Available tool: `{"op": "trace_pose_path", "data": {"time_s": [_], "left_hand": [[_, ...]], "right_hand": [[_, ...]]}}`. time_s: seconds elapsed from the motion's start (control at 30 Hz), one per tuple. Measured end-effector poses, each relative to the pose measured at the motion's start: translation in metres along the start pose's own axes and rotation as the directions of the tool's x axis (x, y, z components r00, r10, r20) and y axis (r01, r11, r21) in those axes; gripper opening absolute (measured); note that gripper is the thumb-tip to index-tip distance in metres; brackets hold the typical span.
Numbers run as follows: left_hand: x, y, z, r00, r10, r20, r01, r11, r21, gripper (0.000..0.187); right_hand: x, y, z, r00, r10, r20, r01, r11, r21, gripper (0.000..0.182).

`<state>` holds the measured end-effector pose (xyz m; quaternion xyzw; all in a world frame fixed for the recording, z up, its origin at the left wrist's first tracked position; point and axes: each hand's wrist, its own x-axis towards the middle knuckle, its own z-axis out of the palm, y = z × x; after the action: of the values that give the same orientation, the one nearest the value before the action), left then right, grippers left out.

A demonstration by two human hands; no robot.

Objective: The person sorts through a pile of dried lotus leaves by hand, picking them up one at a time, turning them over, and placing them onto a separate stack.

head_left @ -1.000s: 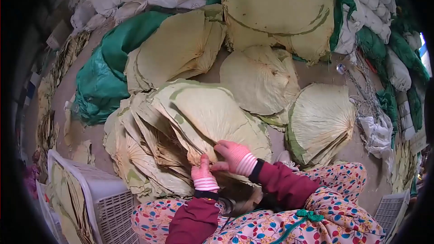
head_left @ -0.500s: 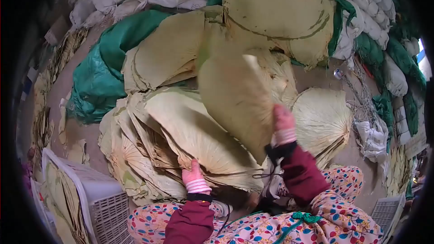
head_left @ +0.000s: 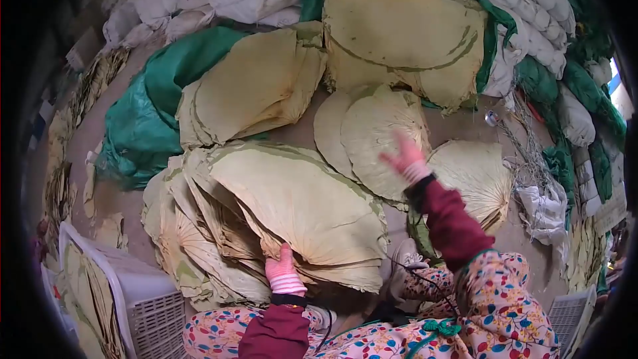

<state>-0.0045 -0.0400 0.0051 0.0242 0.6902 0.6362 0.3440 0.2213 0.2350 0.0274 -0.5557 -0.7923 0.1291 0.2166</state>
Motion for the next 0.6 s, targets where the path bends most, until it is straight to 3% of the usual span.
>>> {"op": "trace_pose_path", "data": {"time_s": [0.03,0.07,0.1,0.13,0.2,0.23,0.3,0.4,0.43,0.47,0.5,0.53,0.57,0.6], "left_hand": [[-0.001,-0.001,0.001,1.000,0.002,0.024,-0.001,0.999,-0.038,0.038],[-0.002,-0.002,0.002,0.999,0.004,0.052,-0.001,0.997,-0.071,0.038],[0.008,-0.022,0.001,0.992,0.101,0.075,-0.089,0.985,-0.151,0.037],[0.008,-0.025,0.000,0.992,0.073,0.102,-0.059,0.989,-0.135,0.037],[0.008,-0.027,-0.001,0.988,0.020,0.150,-0.004,0.994,-0.106,0.038],[0.009,-0.026,-0.003,0.980,0.084,0.182,-0.057,0.987,-0.148,0.041],[0.007,-0.021,-0.005,0.983,0.069,0.171,-0.032,0.976,-0.215,0.041],[0.009,-0.027,-0.009,0.986,0.090,0.138,-0.063,0.980,-0.188,0.040],[0.010,-0.027,-0.011,0.988,0.092,0.121,-0.076,0.989,-0.125,0.041],[0.012,-0.028,-0.013,0.990,0.095,0.102,-0.089,0.994,-0.063,0.042],[0.020,-0.036,-0.014,0.983,0.167,0.072,-0.164,0.985,-0.049,0.044],[0.020,-0.034,-0.017,0.988,0.147,0.053,-0.146,0.989,-0.018,0.045],[0.019,-0.030,-0.018,0.991,0.128,0.040,-0.128,0.992,0.010,0.045],[0.017,-0.026,-0.016,0.994,0.108,0.030,-0.109,0.993,0.035,0.046]], "right_hand": [[-0.031,-0.055,-0.005,0.959,0.023,0.284,-0.073,0.983,0.169,0.073],[-0.062,-0.077,0.017,0.908,-0.214,0.361,0.139,0.965,0.224,0.077],[-0.096,-0.108,0.031,0.856,-0.330,0.398,0.209,0.925,0.317,0.082],[-0.124,-0.131,0.043,0.754,-0.473,0.456,0.231,0.841,0.490,0.075],[-0.153,-0.160,0.049,0.726,-0.407,0.555,0.156,0.883,0.443,0.056],[-0.157,-0.162,0.049,0.723,-0.377,0.579,0.068,0.873,0.483,0.049],[-0.161,-0.163,0.047,0.698,-0.328,0.636,-0.101,0.835,0.542,0.035],[-0.153,-0.117,0.065,0.910,-0.242,0.338,-0.031,0.771,0.636,0.026],[-0.133,-0.096,0.055,0.925,-0.194,0.326,0.014,0.877,0.481,0.021],[-0.112,-0.061,0.062,0.883,-0.460,-0.097,0.466,0.883,0.053,0.015],[-0.090,-0.047,0.032,0.984,-0.173,0.051,0.178,0.977,-0.119,0.015],[-0.079,-0.019,0.012,0.995,0.034,-0.096,-0.044,0.994,-0.105,0.016],[-0.067,0.011,-0.009,0.930,0.350,-0.110,-0.332,0.931,0.150,0.023],[-0.065,0.049,-0.022,0.920,0.284,-0.268,-0.226,0.947,0.229,0.034]]}}
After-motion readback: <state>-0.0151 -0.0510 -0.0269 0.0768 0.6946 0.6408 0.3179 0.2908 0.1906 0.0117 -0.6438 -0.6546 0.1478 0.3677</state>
